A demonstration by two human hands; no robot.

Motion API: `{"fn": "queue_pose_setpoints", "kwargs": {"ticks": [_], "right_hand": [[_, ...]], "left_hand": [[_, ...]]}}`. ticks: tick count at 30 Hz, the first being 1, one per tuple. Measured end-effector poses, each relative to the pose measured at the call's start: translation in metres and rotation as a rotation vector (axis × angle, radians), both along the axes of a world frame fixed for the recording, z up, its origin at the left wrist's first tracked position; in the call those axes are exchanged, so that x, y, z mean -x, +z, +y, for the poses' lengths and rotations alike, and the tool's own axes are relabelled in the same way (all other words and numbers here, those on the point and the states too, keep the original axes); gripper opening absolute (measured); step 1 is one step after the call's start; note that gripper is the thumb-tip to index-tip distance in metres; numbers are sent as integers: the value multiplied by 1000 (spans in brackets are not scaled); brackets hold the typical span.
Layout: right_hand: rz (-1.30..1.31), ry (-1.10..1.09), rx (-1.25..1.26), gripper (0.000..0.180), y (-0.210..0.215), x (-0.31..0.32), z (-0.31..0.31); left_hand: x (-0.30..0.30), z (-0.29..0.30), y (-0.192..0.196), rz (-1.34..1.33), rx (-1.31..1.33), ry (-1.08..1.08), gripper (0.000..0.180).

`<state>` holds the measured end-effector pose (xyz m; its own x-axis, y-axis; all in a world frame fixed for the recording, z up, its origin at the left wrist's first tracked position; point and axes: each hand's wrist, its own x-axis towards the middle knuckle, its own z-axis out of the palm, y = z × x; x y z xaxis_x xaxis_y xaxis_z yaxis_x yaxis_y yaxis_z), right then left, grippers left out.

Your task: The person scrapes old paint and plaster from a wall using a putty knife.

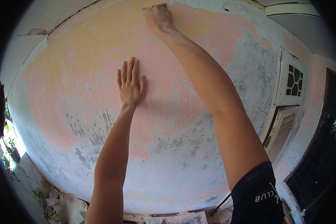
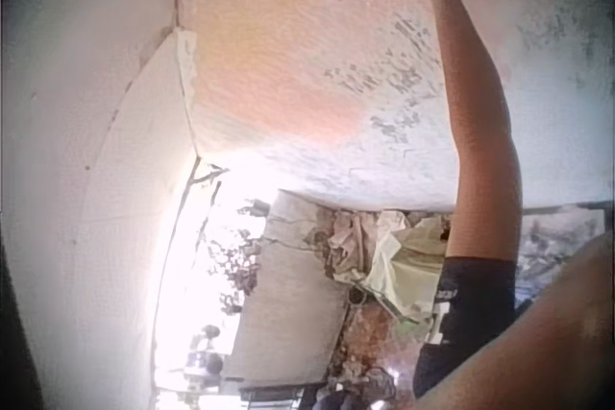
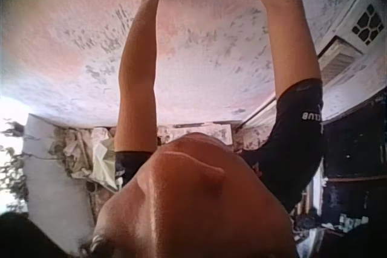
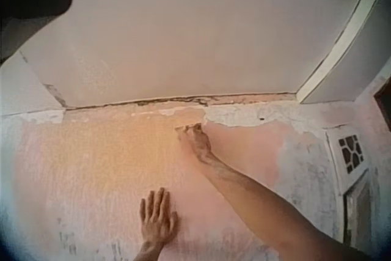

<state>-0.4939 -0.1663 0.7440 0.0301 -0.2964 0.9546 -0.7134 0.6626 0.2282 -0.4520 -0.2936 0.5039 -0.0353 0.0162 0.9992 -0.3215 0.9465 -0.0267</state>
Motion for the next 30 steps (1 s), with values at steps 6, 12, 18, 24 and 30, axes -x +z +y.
{"fn": "queue_pose_setpoints", "kwargs": {"ticks": [6, 12, 18, 24, 30], "right_hand": [[-34, 51, 0, 35, 4, -2, -1], [-125, 65, 49, 33, 14, -1, -9], [109, 68, 154, 32, 18, 18, -18], [-24, 109, 95, 33, 20, 5, -15], [-57, 89, 111, 34, 25, -17, -10]], "left_hand": [[2, 0, 1, -4, 3, 3, 61], [0, 1, 0, -4, 6, -4, 60], [1, -1, 0, 6, 14, -9, 60], [0, -3, 1, 9, 11, -15, 60], [2, -3, -1, 7, 5, -16, 60]]}}
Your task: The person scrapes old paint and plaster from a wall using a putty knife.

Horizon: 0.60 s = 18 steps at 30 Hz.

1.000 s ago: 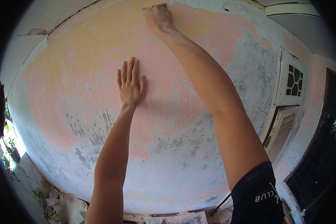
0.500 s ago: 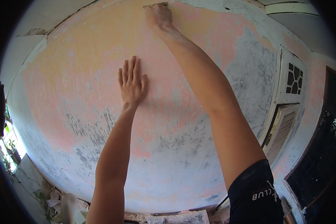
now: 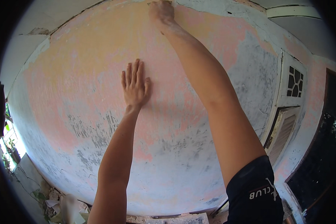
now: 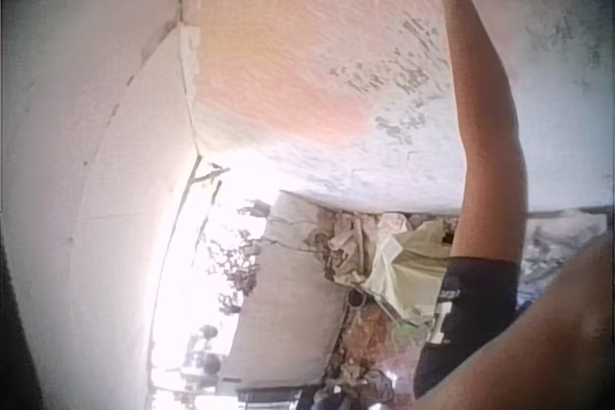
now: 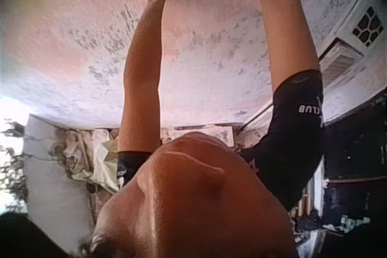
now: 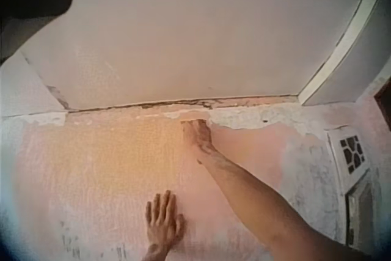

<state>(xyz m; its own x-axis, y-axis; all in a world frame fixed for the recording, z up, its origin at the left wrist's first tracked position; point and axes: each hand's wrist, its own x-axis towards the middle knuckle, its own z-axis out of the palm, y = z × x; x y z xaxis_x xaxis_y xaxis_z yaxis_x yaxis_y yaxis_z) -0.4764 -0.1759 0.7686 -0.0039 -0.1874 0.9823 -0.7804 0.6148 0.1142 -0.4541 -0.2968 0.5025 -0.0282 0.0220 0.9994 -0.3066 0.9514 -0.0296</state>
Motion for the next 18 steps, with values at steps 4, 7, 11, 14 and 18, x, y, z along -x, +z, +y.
{"fn": "queue_pose_setpoints", "kwargs": {"ticks": [4, 7, 11, 14, 18], "right_hand": [[-210, -19, -57, 33, 4, -4, 4], [164, -27, 36, 35, -1, 32, 1], [-175, 2, -143, 37, 15, 8, 2], [-166, -9, -31, 37, 7, 8, -6], [-35, -58, 25, 38, 0, 18, -7]], "left_hand": [[-4, 1, 0, 12, 8, -3, 60], [1, 4, 4, 28, 27, -25, 59], [-1, 0, 1, 24, 19, -24, 59], [-3, 1, 1, 15, 10, -12, 59], [-3, 1, 0, 19, 13, -21, 59]]}}
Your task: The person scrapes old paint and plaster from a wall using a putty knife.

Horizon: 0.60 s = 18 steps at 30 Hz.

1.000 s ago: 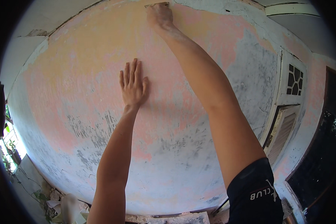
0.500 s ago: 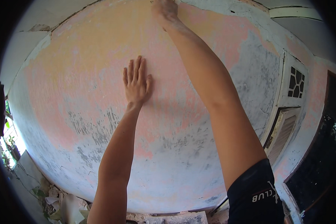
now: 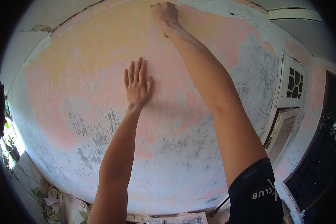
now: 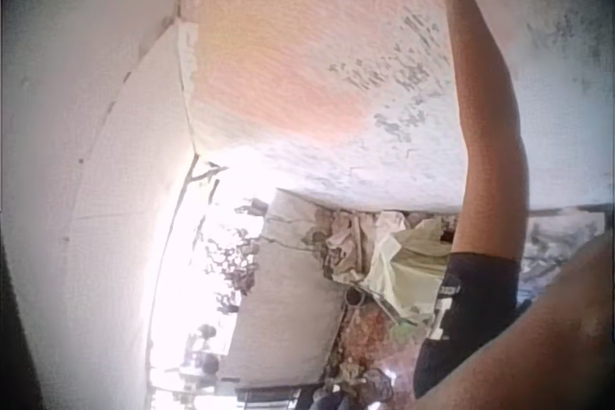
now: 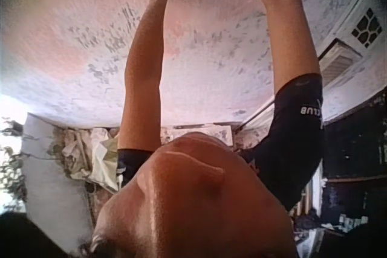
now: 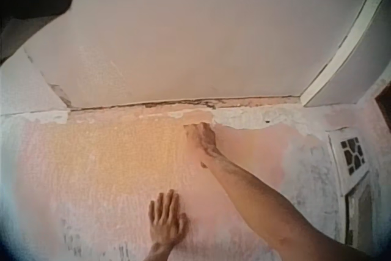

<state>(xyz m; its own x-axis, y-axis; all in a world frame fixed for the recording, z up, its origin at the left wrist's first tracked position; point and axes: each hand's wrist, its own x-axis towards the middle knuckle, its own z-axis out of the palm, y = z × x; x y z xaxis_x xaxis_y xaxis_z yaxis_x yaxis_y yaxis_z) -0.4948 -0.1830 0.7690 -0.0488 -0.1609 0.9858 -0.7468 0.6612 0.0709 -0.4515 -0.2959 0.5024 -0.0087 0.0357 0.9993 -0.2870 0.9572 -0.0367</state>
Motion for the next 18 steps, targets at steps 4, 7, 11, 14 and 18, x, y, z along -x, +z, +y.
{"fn": "queue_pose_setpoints", "kwargs": {"ticks": [4, 7, 11, 14, 18], "right_hand": [[10, 41, -29, 35, 9, -8, 5], [-493, 5, -68, 33, 34, -27, 8], [153, 188, 91, 32, -32, 20, 19], [229, 251, 95, 35, -47, 38, 40], [-49, 684, 205, 44, -68, 29, 81]], "left_hand": [[0, 0, 1, -7, -2, 1, 59], [1, 3, 3, -4, 1, -10, 59], [-3, 0, 0, -8, -5, 7, 59], [0, 2, 1, -8, -11, -1, 59], [2, -2, 0, 4, 5, 0, 59]]}}
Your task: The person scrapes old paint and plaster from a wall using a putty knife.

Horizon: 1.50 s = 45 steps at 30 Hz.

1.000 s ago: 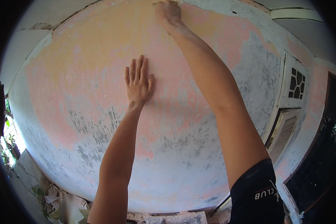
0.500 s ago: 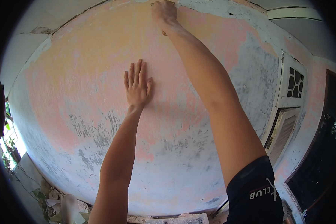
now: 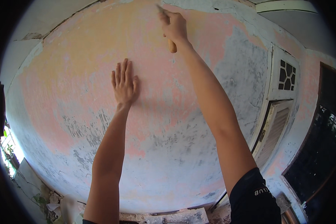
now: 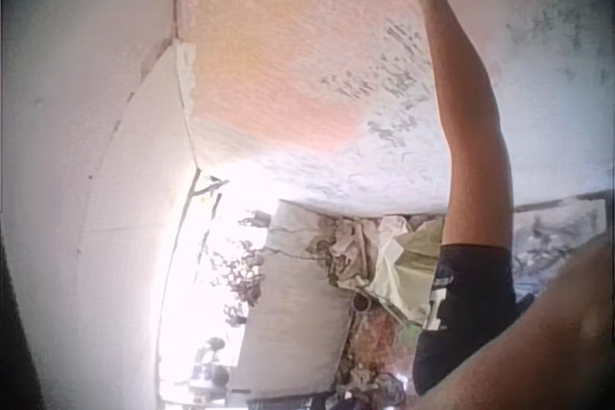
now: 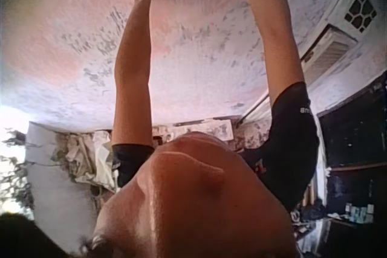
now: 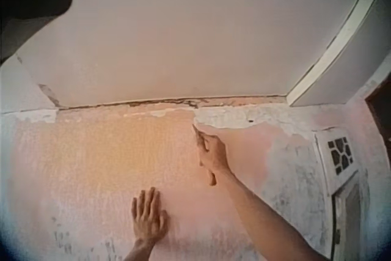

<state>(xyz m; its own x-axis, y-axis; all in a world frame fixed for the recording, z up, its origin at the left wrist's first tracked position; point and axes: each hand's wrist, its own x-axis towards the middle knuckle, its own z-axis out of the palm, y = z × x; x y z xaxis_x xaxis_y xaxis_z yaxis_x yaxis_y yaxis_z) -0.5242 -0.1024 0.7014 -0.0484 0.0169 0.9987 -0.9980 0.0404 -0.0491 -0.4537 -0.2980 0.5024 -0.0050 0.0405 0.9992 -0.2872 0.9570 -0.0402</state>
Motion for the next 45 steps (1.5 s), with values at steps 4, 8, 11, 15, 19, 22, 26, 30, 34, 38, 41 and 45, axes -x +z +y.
{"fn": "queue_pose_setpoints", "kwargs": {"ticks": [4, 8, 11, 15, 19, 22, 26, 30, 34, 38, 41, 45], "right_hand": [[-564, 717, 41, 51, -30, -1, 36], [-654, 765, 18, 49, -50, 15, 52], [-669, 701, -181, 48, -66, 21, 61], [-682, 716, -213, 46, -95, 9, 62], [-694, 773, -285, 43, -120, -2, 82], [-661, 817, -352, 41, -151, -19, 98], [-635, 969, -412, 37, -210, -53, 113], [-701, 998, -364, 37, -260, -75, 149], [-812, 1069, -383, 38, -298, -93, 153], [-951, 1052, -416, 33, -329, -114, 151], [-913, 846, -314, 38, -343, -126, 154], [-639, 650, -325, 56, -347, -127, 148]], "left_hand": [[1, -1, 0, 7, 4, 22, 58], [4, 3, 2, 14, 5, 22, 58], [3, 4, 2, 16, 6, 24, 58], [2, 4, -1, 14, 11, 26, 58], [3, 5, 2, 53, 52, 6, 56], [-3, 5, 4, 35, 35, 40, 56], [-18, 22, -5, 80, -218, -281, 45], [-75, 145, -67, -13, -489, -1131, 57], [-116, 211, -106, -114, -674, -1104, 28], [-123, 216, -126, -104, -619, -846, 31], [-129, 227, -119, -121, -564, -770, 31], [-124, 223, -111, -119, -556, -715, 29]]}}
